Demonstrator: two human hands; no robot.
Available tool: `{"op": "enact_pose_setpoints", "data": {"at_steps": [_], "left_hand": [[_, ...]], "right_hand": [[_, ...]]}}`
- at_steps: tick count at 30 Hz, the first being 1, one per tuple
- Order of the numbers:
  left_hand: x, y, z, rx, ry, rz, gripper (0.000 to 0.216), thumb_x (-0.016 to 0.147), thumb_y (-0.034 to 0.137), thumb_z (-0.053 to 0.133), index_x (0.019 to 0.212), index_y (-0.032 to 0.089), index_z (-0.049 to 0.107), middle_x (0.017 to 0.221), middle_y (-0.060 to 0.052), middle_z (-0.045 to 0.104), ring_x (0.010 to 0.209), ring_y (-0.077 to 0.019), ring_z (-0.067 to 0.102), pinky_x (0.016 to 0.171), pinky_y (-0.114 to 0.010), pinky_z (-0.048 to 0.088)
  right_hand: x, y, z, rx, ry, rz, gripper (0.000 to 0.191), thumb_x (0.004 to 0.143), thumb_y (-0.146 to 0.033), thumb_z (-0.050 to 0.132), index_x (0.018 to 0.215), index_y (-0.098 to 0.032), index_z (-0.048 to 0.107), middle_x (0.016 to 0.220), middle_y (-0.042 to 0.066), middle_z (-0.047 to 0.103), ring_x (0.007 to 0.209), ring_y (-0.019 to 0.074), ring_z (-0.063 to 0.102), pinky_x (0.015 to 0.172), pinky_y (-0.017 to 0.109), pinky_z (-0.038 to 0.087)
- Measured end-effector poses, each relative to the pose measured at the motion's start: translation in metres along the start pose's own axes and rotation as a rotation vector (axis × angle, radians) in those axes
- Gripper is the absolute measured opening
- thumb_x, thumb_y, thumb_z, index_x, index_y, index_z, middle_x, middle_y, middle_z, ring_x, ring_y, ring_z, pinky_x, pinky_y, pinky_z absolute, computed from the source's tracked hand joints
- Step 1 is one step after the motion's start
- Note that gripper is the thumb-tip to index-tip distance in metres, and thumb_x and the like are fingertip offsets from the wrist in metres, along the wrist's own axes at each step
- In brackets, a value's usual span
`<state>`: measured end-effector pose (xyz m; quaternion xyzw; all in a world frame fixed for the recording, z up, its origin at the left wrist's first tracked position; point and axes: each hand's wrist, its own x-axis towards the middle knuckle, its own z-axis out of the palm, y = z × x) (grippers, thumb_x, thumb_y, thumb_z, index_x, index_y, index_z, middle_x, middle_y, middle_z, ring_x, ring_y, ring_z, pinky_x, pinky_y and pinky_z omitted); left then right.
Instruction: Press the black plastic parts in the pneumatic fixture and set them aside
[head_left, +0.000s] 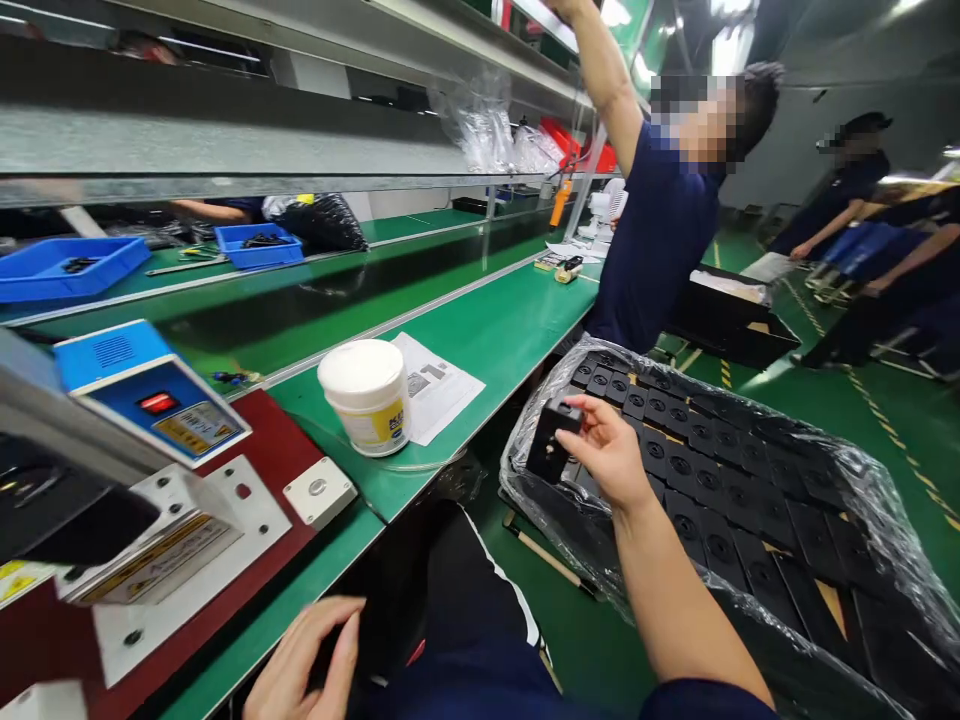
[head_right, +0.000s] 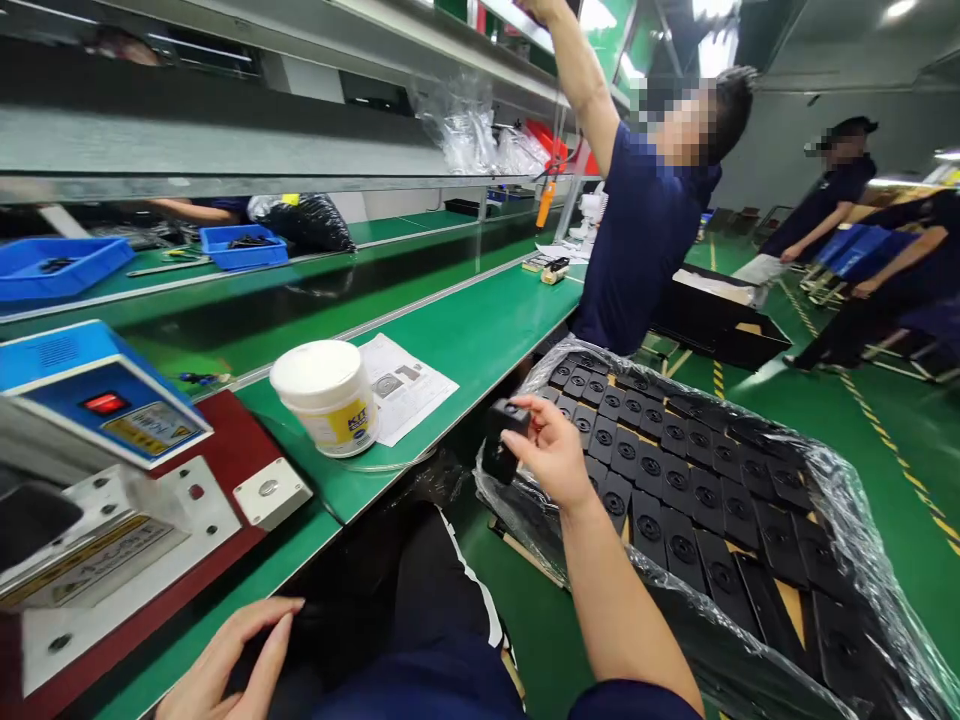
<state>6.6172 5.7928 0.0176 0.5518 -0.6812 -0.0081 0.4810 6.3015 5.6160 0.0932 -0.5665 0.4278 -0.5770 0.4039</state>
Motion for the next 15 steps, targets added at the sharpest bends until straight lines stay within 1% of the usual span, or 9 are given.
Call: {"op": "enact_pose_setpoints", "data": {"at_steps": [2, 3, 5, 6, 8, 10, 11, 13, 15], "left_hand": [[0.017, 0.003, 0.001, -0.030, -0.041, 0.032, 0.023, 0.088, 0.021, 0.059, 0.110, 0.020, 0.063, 0.106, -0.006, 0.069, 0.095, -0.0176, 0.067, 0.086, -0.026, 0.055], [0.026, 0.006, 0.000, -0.045, -0.060, 0.025, 0.032, 0.088, 0.025, 0.060, 0.119, 0.020, 0.058, 0.116, -0.009, 0.066, 0.105, -0.0203, 0.065, 0.092, -0.030, 0.054], [0.040, 0.010, -0.004, -0.094, -0.080, -0.010, 0.051, 0.088, 0.033, 0.062, 0.134, 0.019, 0.046, 0.134, -0.015, 0.055, 0.123, -0.0253, 0.055, 0.100, -0.038, 0.050], [0.044, 0.011, -0.009, -0.135, -0.088, -0.037, 0.054, 0.088, 0.038, 0.060, 0.137, 0.019, 0.044, 0.136, -0.016, 0.053, 0.125, -0.0264, 0.053, 0.101, -0.040, 0.049], [0.047, 0.008, -0.023, -0.233, -0.101, -0.085, 0.046, 0.091, 0.042, 0.056, 0.130, 0.020, 0.050, 0.128, -0.015, 0.059, 0.118, -0.0249, 0.058, 0.097, -0.038, 0.051], [0.039, 0.003, -0.041, -0.292, -0.099, -0.114, 0.035, 0.092, 0.043, 0.053, 0.118, 0.021, 0.057, 0.109, -0.011, 0.067, 0.101, -0.0209, 0.064, 0.087, -0.033, 0.055], [0.032, 0.000, -0.051, -0.292, -0.093, -0.118, 0.031, 0.092, 0.043, 0.054, 0.114, 0.021, 0.058, 0.103, -0.009, 0.068, 0.094, -0.0194, 0.065, 0.082, -0.031, 0.055], [0.016, -0.005, -0.069, -0.225, -0.081, -0.113, 0.027, 0.091, 0.040, 0.056, 0.110, 0.020, 0.058, 0.099, -0.009, 0.067, 0.091, -0.0189, 0.065, 0.079, -0.030, 0.055], [0.000, -0.008, -0.085, -0.107, -0.080, -0.108, 0.020, 0.091, 0.034, 0.057, 0.106, 0.020, 0.057, 0.104, -0.011, 0.067, 0.095, -0.0199, 0.064, 0.081, -0.031, 0.055]], "right_hand": [[-0.017, -0.021, 0.038, 0.056, -0.232, -0.047, 0.038, 0.069, -0.029, 0.081, 0.102, -0.023, 0.064, 0.087, 0.003, 0.065, 0.080, 0.0171, 0.060, 0.074, 0.031, 0.050], [-0.024, -0.027, 0.058, 0.089, -0.353, -0.068, 0.032, 0.071, -0.028, 0.080, 0.099, -0.023, 0.065, 0.085, 0.003, 0.063, 0.078, 0.0165, 0.059, 0.072, 0.030, 0.049], [-0.037, -0.034, 0.098, 0.179, -0.585, -0.112, 0.023, 0.075, -0.029, 0.077, 0.094, -0.023, 0.065, 0.082, 0.002, 0.061, 0.076, 0.0156, 0.057, 0.070, 0.028, 0.047], [-0.043, -0.035, 0.116, 0.228, -0.688, -0.126, 0.019, 0.078, -0.030, 0.075, 0.092, -0.023, 0.064, 0.082, 0.002, 0.059, 0.077, 0.0154, 0.056, 0.069, 0.028, 0.046], [-0.051, -0.036, 0.145, 0.301, -0.857, -0.124, 0.016, 0.081, -0.032, 0.072, 0.092, -0.024, 0.063, 0.082, 0.001, 0.057, 0.077, 0.0156, 0.054, 0.069, 0.028, 0.045], [-0.056, -0.036, 0.166, 0.299, -0.970, -0.093, 0.016, 0.082, -0.032, 0.071, 0.094, -0.024, 0.062, 0.084, 0.002, 0.057, 0.079, 0.0158, 0.054, 0.070, 0.028, 0.044], [-0.057, -0.036, 0.174, 0.276, -1.024, -0.086, 0.017, 0.083, -0.032, 0.070, 0.095, -0.024, 0.061, 0.086, 0.002, 0.058, 0.081, 0.0160, 0.055, 0.071, 0.028, 0.045], [-0.060, -0.036, 0.187, 0.219, -1.135, -0.104, 0.019, 0.083, -0.034, 0.070, 0.096, -0.023, 0.061, 0.091, 0.004, 0.061, 0.084, 0.0170, 0.058, 0.074, 0.029, 0.046], [-0.064, -0.037, 0.196, 0.177, -1.218, -0.159, 0.024, 0.083, -0.041, 0.069, 0.095, -0.021, 0.062, 0.097, 0.006, 0.064, 0.090, 0.0191, 0.060, 0.078, 0.031, 0.046]]}}
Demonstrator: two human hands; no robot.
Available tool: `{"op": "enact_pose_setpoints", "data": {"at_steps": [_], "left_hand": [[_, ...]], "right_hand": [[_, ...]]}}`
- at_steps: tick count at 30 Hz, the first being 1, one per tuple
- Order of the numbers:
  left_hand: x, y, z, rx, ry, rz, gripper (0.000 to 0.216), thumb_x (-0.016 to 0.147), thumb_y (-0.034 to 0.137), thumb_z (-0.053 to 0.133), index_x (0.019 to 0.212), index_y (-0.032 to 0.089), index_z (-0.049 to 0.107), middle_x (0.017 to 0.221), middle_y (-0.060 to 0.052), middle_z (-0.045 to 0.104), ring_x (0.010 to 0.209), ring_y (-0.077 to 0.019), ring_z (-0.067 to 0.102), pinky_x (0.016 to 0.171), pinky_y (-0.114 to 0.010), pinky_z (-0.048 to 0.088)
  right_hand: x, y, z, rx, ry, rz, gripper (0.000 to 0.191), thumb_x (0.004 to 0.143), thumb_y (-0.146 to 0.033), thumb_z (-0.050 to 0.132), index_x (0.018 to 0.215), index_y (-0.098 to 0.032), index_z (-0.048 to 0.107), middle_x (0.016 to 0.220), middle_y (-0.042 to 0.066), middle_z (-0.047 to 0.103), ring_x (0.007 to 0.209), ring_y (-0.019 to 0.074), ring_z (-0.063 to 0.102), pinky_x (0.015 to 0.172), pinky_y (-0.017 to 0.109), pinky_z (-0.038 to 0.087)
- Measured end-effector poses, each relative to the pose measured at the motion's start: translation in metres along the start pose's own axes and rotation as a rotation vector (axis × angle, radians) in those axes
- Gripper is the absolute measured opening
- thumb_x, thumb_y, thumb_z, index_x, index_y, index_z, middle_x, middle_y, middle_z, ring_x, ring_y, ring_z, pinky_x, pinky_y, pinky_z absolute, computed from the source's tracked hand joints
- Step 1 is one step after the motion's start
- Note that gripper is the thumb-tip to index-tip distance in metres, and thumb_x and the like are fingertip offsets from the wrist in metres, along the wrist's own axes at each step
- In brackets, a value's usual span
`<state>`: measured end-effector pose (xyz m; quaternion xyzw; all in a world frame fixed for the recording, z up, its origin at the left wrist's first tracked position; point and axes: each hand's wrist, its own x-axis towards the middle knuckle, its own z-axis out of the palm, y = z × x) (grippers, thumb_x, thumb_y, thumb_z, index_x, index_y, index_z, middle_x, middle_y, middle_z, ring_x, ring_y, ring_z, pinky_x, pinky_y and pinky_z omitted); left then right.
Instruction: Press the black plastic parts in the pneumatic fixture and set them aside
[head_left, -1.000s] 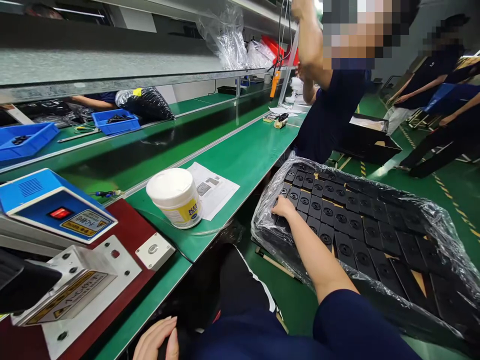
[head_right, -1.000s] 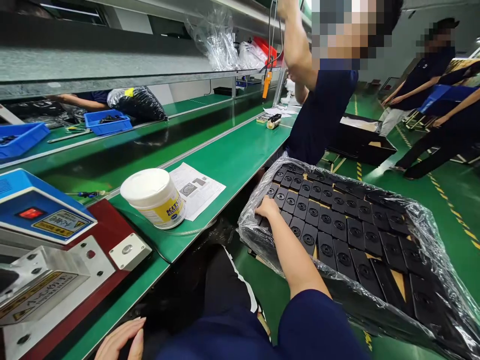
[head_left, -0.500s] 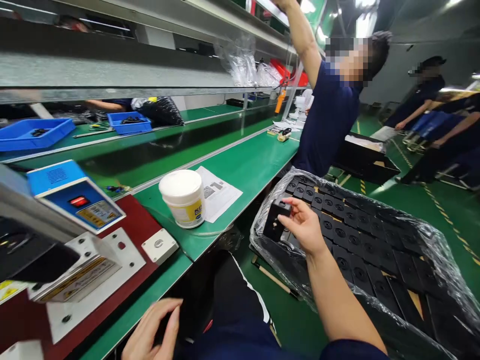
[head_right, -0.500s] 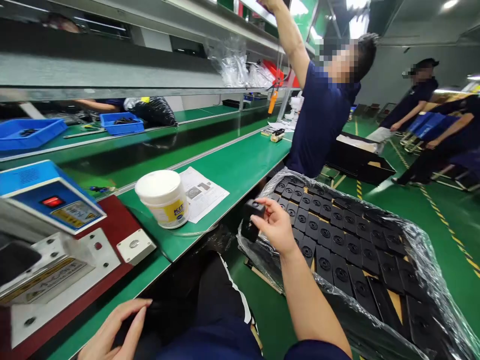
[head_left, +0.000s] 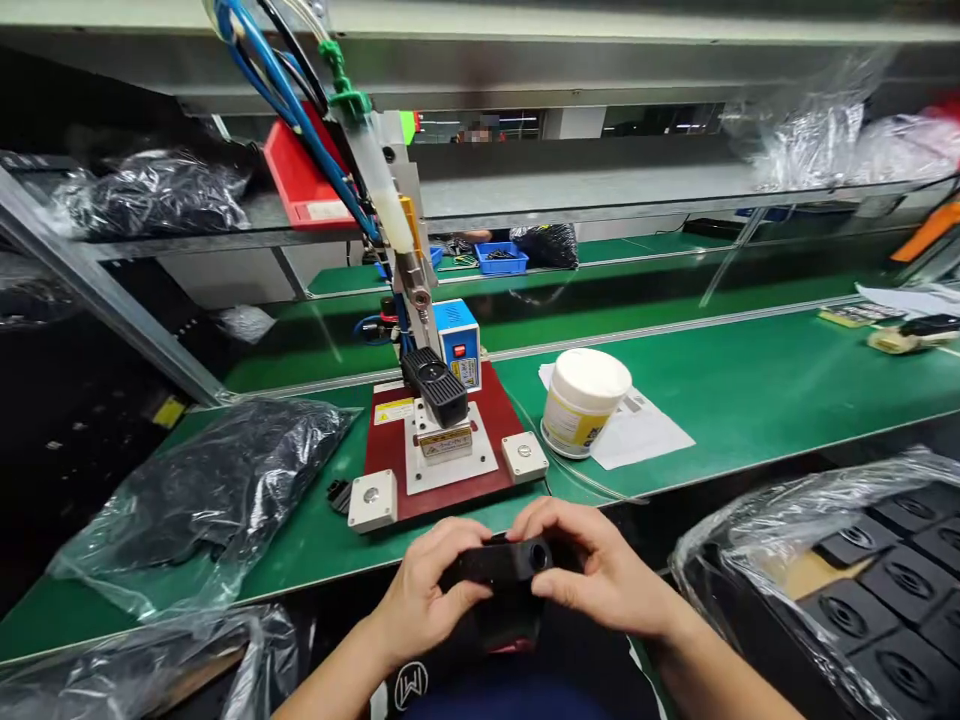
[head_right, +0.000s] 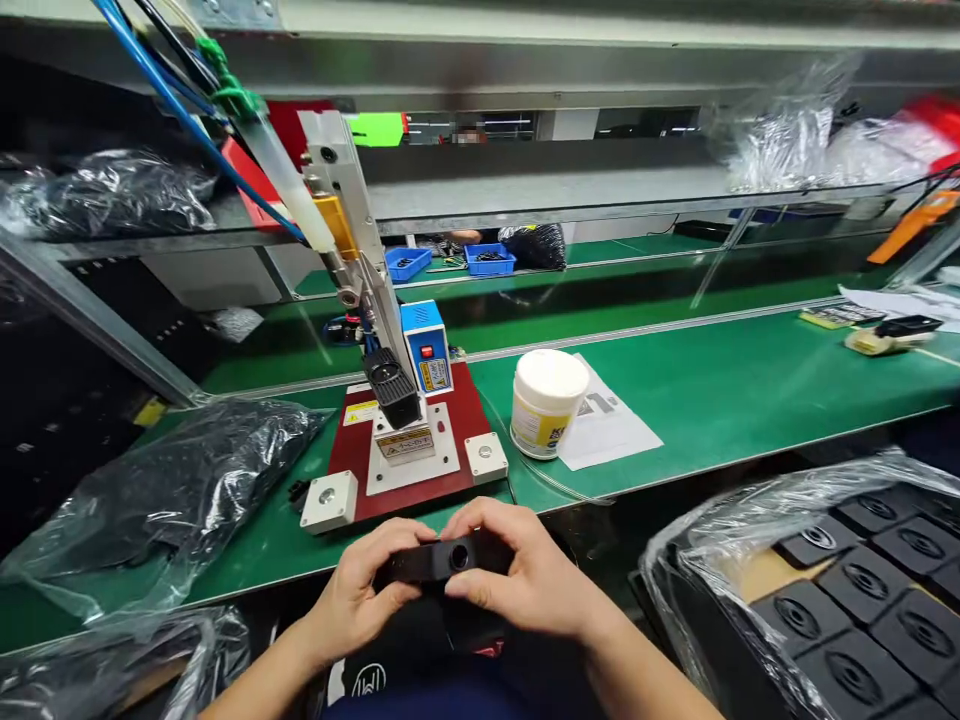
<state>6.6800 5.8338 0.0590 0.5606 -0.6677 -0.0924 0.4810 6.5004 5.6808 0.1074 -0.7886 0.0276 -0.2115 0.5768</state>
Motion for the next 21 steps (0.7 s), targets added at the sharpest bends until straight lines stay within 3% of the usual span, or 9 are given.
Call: {"op": "enact_pose_setpoints", "data": {"at_steps": [5, 9, 13, 17, 21], "left_hand": [[-0.015, -0.002, -0.024, 0.280, -0.020, 0.022, 0.009, 0.089, 0.018, 0.056, 0.098, 0.019, 0.055, 0.117, -0.014, 0.063, 0.105, -0.0219, 0.063, 0.084, -0.033, 0.055], [-0.002, 0.000, -0.027, 0.379, 0.020, 0.108, 0.011, 0.087, 0.015, 0.056, 0.097, 0.019, 0.056, 0.115, -0.014, 0.064, 0.102, -0.0219, 0.064, 0.083, -0.033, 0.057], [0.014, 0.001, -0.022, 0.435, 0.086, 0.190, 0.015, 0.085, 0.018, 0.062, 0.099, 0.019, 0.058, 0.112, -0.014, 0.066, 0.102, -0.0236, 0.064, 0.084, -0.036, 0.057], [0.023, -0.002, -0.014, 0.309, 0.227, 0.097, 0.033, 0.082, 0.029, 0.070, 0.109, 0.020, 0.055, 0.114, -0.013, 0.065, 0.104, -0.0239, 0.064, 0.085, -0.036, 0.057], [0.035, -0.011, -0.011, 0.210, 0.522, -0.119, 0.041, 0.085, 0.029, 0.066, 0.121, 0.020, 0.047, 0.123, -0.014, 0.058, 0.113, -0.0237, 0.059, 0.080, -0.033, 0.057]], "right_hand": [[0.011, -0.001, 0.017, -0.180, 0.028, -0.007, 0.036, 0.077, -0.051, 0.072, 0.095, -0.022, 0.063, 0.107, 0.008, 0.067, 0.096, 0.0221, 0.062, 0.082, 0.032, 0.047], [0.012, -0.005, 0.021, -0.300, 0.061, 0.025, 0.026, 0.078, -0.041, 0.072, 0.094, -0.023, 0.060, 0.099, 0.005, 0.069, 0.084, 0.0199, 0.064, 0.071, 0.029, 0.049], [0.006, -0.006, 0.015, -0.327, 0.148, 0.031, 0.022, 0.076, -0.031, 0.072, 0.093, -0.024, 0.059, 0.096, 0.005, 0.069, 0.081, 0.0197, 0.064, 0.072, 0.030, 0.050], [0.002, 0.003, 0.007, -0.030, 0.321, 0.106, 0.016, 0.077, -0.031, 0.072, 0.083, -0.021, 0.061, 0.104, 0.007, 0.069, 0.090, 0.0210, 0.065, 0.077, 0.030, 0.053], [0.005, 0.013, 0.001, 0.554, 0.527, 0.237, 0.022, 0.079, -0.041, 0.072, 0.080, -0.020, 0.063, 0.097, 0.006, 0.070, 0.078, 0.0169, 0.066, 0.058, 0.023, 0.053]]}}
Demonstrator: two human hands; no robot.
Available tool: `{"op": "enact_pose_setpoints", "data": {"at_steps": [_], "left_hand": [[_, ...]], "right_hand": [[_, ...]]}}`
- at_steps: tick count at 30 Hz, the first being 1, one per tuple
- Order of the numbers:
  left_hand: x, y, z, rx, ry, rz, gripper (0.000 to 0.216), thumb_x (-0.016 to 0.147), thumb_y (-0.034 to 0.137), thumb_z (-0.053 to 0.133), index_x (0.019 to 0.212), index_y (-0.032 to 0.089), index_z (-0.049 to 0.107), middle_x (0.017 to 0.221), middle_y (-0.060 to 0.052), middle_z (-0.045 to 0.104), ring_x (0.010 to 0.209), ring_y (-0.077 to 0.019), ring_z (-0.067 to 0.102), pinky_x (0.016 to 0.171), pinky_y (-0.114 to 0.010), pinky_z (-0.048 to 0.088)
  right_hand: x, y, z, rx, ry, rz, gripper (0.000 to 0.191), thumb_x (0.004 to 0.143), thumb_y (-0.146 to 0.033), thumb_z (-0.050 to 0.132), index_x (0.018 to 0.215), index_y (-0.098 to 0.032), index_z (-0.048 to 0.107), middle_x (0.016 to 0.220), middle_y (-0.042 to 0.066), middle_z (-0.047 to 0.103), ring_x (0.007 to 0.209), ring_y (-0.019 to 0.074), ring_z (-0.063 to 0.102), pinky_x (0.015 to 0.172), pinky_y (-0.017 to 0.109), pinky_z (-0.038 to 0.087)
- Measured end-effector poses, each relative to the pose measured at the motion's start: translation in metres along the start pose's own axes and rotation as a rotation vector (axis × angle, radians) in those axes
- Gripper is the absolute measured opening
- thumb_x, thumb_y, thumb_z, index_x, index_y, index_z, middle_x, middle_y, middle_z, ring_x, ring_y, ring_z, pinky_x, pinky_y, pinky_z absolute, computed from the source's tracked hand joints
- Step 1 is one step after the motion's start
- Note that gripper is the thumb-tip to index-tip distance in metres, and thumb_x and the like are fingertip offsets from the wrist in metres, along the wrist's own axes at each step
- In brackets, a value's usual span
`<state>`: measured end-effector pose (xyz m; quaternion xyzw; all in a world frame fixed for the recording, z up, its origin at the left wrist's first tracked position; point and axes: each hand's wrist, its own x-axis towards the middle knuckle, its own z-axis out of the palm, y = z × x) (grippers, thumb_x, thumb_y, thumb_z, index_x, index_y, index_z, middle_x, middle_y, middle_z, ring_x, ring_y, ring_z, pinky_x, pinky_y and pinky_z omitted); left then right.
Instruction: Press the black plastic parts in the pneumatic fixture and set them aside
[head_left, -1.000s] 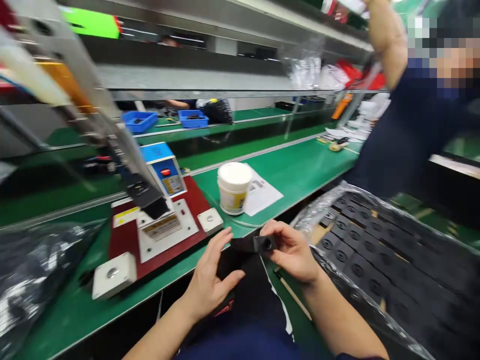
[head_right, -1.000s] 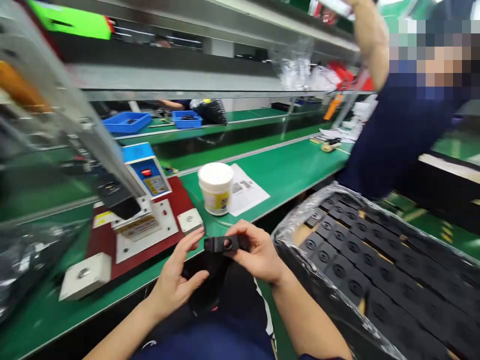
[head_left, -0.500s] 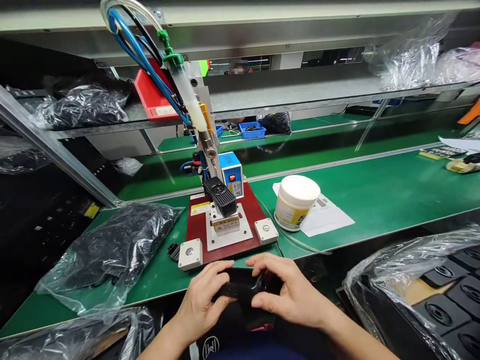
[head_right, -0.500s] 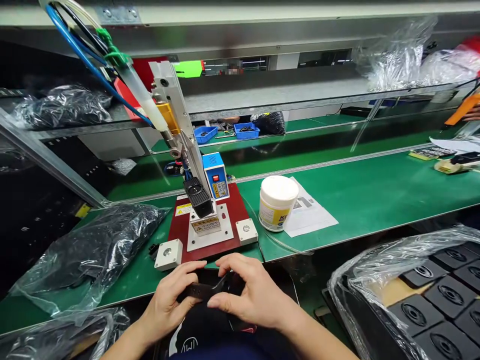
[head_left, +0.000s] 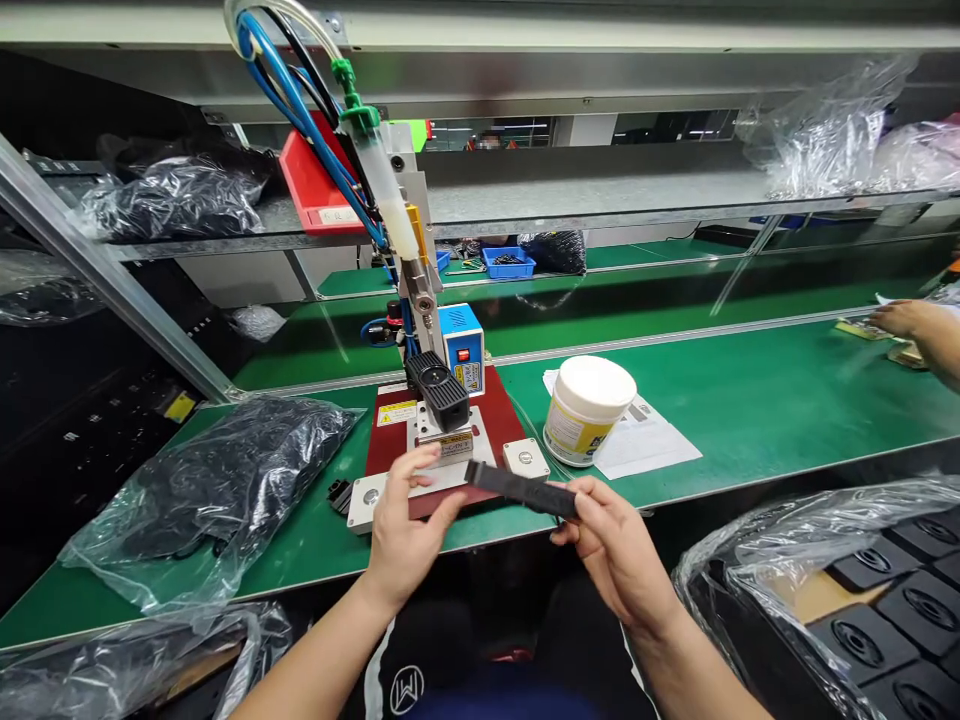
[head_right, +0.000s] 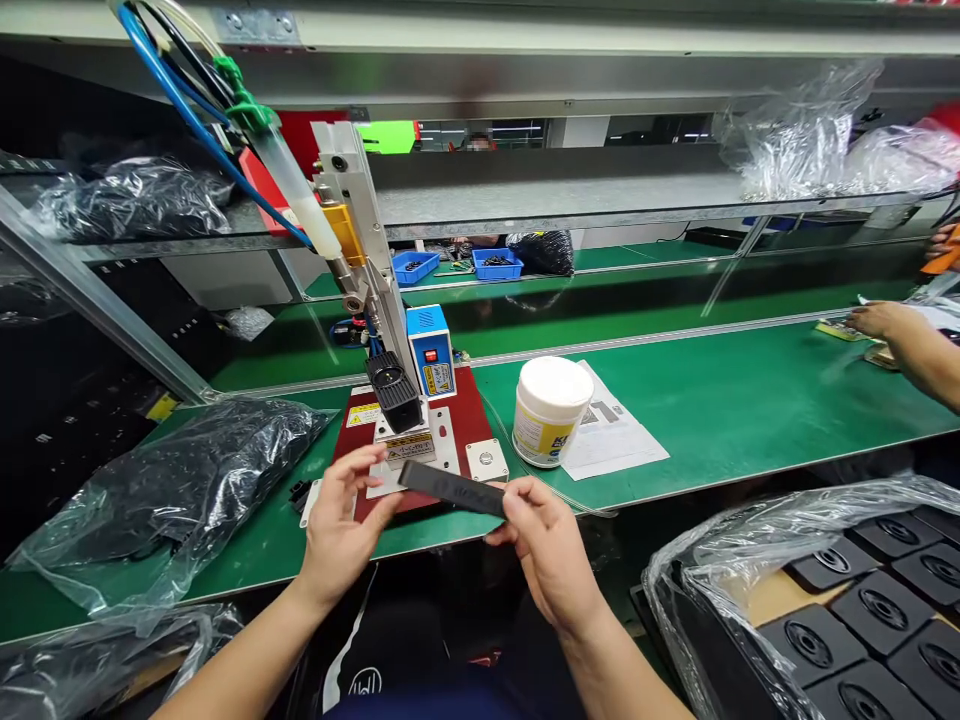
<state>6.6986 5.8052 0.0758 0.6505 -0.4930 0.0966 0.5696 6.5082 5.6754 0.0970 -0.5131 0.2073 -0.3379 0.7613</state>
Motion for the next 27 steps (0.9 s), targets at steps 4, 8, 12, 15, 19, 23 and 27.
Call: {"op": "enact_pose_setpoints", "data": {"at_steps": [4, 8, 12, 15, 19, 23, 27], "left_hand": [[0.023, 0.001, 0.019, 0.177, 0.234, 0.075, 0.054, 0.079, 0.033, 0.072, 0.124, 0.019, 0.044, 0.132, -0.017, 0.050, 0.125, -0.0283, 0.049, 0.098, -0.045, 0.048], [0.047, 0.007, 0.049, 0.333, 0.387, 0.068, 0.078, 0.073, 0.042, 0.077, 0.135, 0.018, 0.035, 0.140, -0.021, 0.042, 0.134, -0.0330, 0.040, 0.108, -0.052, 0.036], [0.063, 0.000, 0.075, 0.457, 0.502, -0.034, 0.100, 0.065, 0.046, 0.082, 0.142, 0.016, 0.026, 0.140, -0.025, 0.043, 0.132, -0.0389, 0.042, 0.102, -0.054, 0.039], [0.070, -0.009, 0.080, 0.486, 0.557, -0.087, 0.097, 0.067, 0.040, 0.080, 0.143, 0.015, 0.025, 0.135, -0.023, 0.051, 0.126, -0.0379, 0.049, 0.100, -0.054, 0.039], [0.072, -0.016, 0.076, 0.477, 0.581, -0.057, 0.086, 0.069, 0.034, 0.075, 0.140, 0.014, 0.030, 0.130, -0.020, 0.055, 0.123, -0.0334, 0.052, 0.104, -0.051, 0.037], [0.070, -0.016, 0.072, 0.447, 0.572, -0.045, 0.081, 0.069, 0.027, 0.073, 0.138, 0.012, 0.034, 0.130, -0.021, 0.057, 0.123, -0.0324, 0.053, 0.105, -0.049, 0.038], [0.071, -0.021, 0.064, 0.252, 0.545, -0.064, 0.077, 0.071, 0.019, 0.069, 0.139, 0.015, 0.032, 0.130, -0.019, 0.058, 0.124, -0.0283, 0.054, 0.107, -0.046, 0.040]], "right_hand": [[0.008, 0.006, -0.002, 0.375, 0.044, 0.202, 0.026, 0.077, -0.039, 0.074, 0.095, -0.022, 0.069, 0.096, 0.007, 0.073, 0.083, 0.0202, 0.070, 0.047, 0.019, 0.049], [0.010, 0.013, -0.006, 0.468, 0.028, 0.242, 0.025, 0.077, -0.036, 0.074, 0.096, -0.021, 0.070, 0.097, 0.008, 0.074, 0.086, 0.0232, 0.071, 0.046, 0.022, 0.050], [0.009, 0.018, -0.012, 0.473, 0.038, 0.218, 0.021, 0.076, -0.036, 0.075, 0.091, -0.021, 0.070, 0.097, 0.007, 0.074, 0.088, 0.0245, 0.071, 0.047, 0.022, 0.050], [0.007, 0.019, -0.016, 0.481, 0.081, 0.213, 0.020, 0.074, -0.034, 0.077, 0.089, -0.022, 0.070, 0.098, 0.006, 0.074, 0.087, 0.0243, 0.071, 0.046, 0.022, 0.049], [0.006, 0.020, -0.020, 0.493, 0.127, 0.231, 0.023, 0.070, -0.031, 0.080, 0.088, -0.022, 0.070, 0.099, 0.005, 0.074, 0.087, 0.0240, 0.071, 0.046, 0.020, 0.048], [0.010, 0.021, -0.022, 0.474, 0.113, 0.233, 0.021, 0.070, -0.031, 0.080, 0.085, -0.022, 0.068, 0.098, 0.004, 0.073, 0.089, 0.0232, 0.069, 0.048, 0.019, 0.047], [0.013, 0.023, -0.021, 0.399, 0.029, 0.206, 0.020, 0.074, -0.034, 0.077, 0.086, -0.021, 0.068, 0.091, 0.004, 0.070, 0.088, 0.0202, 0.067, 0.051, 0.018, 0.046]]}}
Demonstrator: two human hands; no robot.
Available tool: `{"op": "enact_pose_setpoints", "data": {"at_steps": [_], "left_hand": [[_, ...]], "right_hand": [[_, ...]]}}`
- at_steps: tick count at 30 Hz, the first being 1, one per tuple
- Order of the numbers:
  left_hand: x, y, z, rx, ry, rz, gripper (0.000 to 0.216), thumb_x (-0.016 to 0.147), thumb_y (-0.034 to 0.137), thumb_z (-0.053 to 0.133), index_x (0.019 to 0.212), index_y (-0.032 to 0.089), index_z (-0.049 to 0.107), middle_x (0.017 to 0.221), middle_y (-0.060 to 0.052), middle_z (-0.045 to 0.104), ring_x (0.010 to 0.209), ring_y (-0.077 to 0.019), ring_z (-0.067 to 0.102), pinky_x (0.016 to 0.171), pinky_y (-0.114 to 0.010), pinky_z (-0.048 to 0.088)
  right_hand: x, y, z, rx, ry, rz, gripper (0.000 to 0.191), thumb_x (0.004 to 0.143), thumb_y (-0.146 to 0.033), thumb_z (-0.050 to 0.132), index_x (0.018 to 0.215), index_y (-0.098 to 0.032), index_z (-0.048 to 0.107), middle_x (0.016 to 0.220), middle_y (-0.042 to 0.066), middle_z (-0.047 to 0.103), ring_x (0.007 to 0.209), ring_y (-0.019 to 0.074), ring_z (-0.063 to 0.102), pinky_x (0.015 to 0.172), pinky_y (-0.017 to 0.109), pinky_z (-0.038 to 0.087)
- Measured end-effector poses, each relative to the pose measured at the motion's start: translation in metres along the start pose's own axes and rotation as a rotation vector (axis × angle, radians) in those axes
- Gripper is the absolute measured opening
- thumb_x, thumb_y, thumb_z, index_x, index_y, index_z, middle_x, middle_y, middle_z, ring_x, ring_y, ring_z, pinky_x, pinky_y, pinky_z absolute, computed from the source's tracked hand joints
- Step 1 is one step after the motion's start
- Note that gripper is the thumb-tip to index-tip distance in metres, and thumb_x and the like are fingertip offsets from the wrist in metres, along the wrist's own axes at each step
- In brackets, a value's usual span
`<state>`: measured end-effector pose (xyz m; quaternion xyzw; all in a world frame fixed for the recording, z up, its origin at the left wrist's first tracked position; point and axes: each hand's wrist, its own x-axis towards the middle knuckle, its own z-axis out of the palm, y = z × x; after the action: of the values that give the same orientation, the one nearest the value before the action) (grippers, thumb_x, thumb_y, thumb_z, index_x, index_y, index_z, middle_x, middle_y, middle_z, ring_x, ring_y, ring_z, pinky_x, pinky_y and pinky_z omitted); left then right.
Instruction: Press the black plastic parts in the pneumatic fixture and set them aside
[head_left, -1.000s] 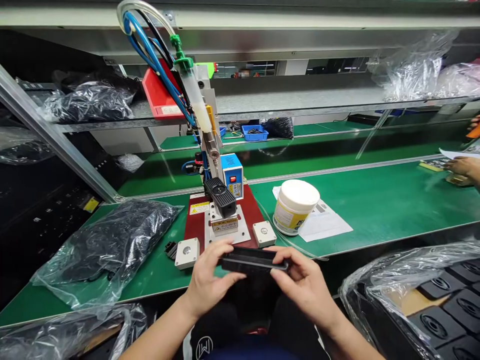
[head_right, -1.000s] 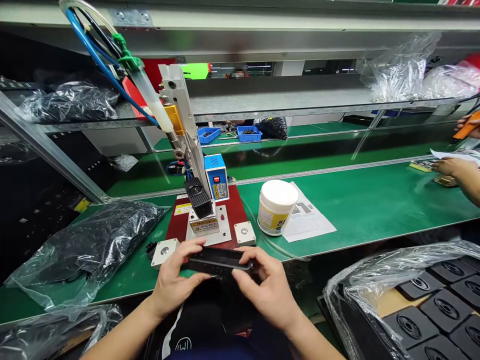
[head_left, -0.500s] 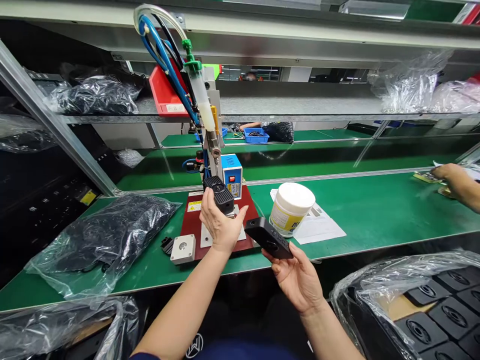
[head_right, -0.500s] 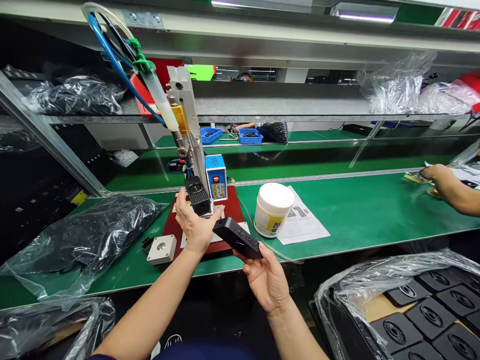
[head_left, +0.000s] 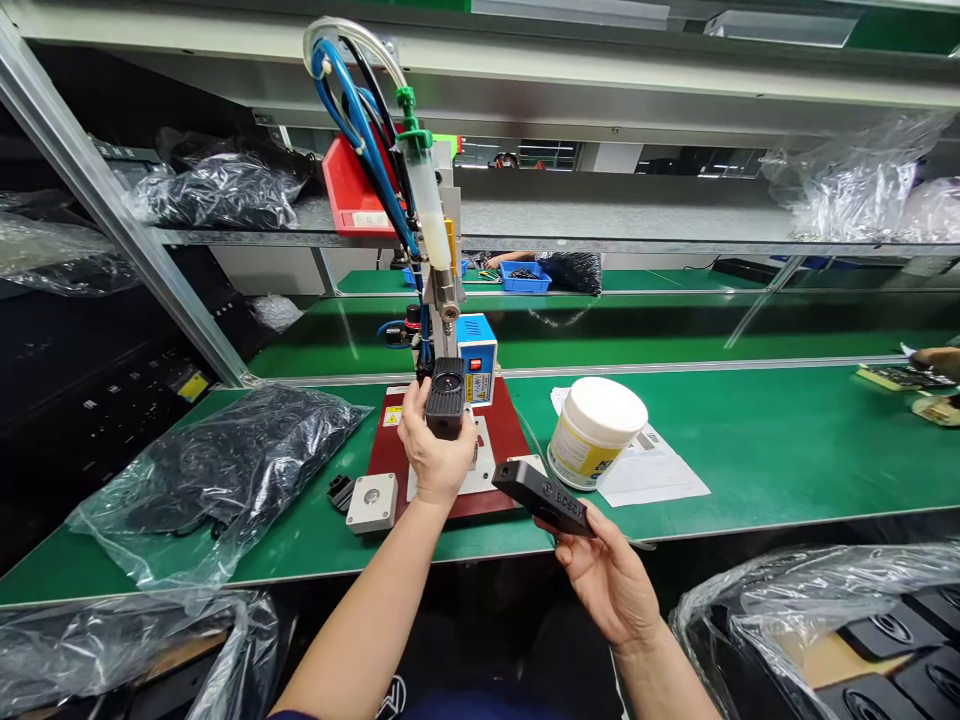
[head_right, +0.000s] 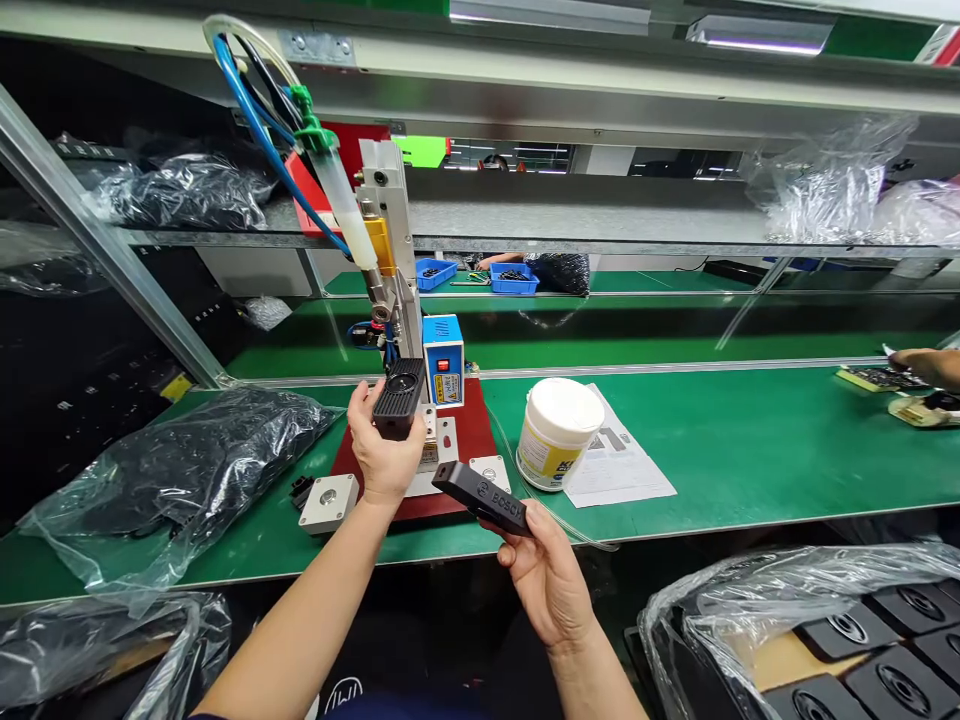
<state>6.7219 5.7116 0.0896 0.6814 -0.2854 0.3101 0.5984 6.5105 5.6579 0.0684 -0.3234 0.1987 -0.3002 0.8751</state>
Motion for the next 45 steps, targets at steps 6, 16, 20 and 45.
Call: {"op": "enact_pose_setpoints", "data": {"at_steps": [6, 16, 20, 45], "left_hand": [[0.029, -0.034, -0.028, -0.445, -0.393, -0.145, 0.066, 0.074, 0.026, 0.072, 0.132, 0.020, 0.041, 0.136, -0.015, 0.053, 0.124, -0.0256, 0.054, 0.104, -0.041, 0.045], [0.087, -0.069, -0.043, -0.728, -0.869, -0.435, 0.069, 0.066, 0.030, 0.082, 0.127, 0.021, 0.051, 0.126, -0.010, 0.061, 0.115, -0.0260, 0.058, 0.103, -0.041, 0.044], [0.088, -0.068, -0.046, -0.763, -0.824, -0.363, 0.075, 0.066, 0.034, 0.083, 0.132, 0.022, 0.049, 0.139, -0.012, 0.052, 0.128, -0.0295, 0.048, 0.107, -0.043, 0.039], [0.079, -0.046, -0.022, -0.627, -0.530, -0.305, 0.037, 0.092, 0.049, 0.045, 0.114, 0.021, 0.052, 0.107, -0.006, 0.056, 0.096, -0.0200, 0.054, 0.086, -0.031, 0.043]], "right_hand": [[0.013, -0.013, 0.006, -0.158, -0.108, -0.089, 0.020, 0.077, -0.036, 0.075, 0.087, -0.021, 0.066, 0.093, 0.004, 0.066, 0.077, 0.0133, 0.060, 0.055, 0.019, 0.048], [0.091, -0.054, 0.058, -0.653, -0.411, -0.589, 0.019, 0.079, -0.035, 0.073, 0.089, -0.025, 0.059, 0.121, 0.005, 0.063, 0.115, 0.0226, 0.057, 0.099, 0.039, 0.045], [0.127, -0.060, 0.080, -0.787, -0.521, -0.654, 0.019, 0.082, -0.034, 0.071, 0.089, -0.024, 0.056, 0.126, 0.007, 0.060, 0.118, 0.0223, 0.055, 0.103, 0.041, 0.041], [0.161, -0.044, 0.105, -0.963, -0.619, -0.472, 0.054, 0.084, -0.050, 0.063, 0.131, -0.026, 0.053, 0.131, 0.008, 0.056, 0.117, 0.0237, 0.055, 0.103, 0.040, 0.044]]}}
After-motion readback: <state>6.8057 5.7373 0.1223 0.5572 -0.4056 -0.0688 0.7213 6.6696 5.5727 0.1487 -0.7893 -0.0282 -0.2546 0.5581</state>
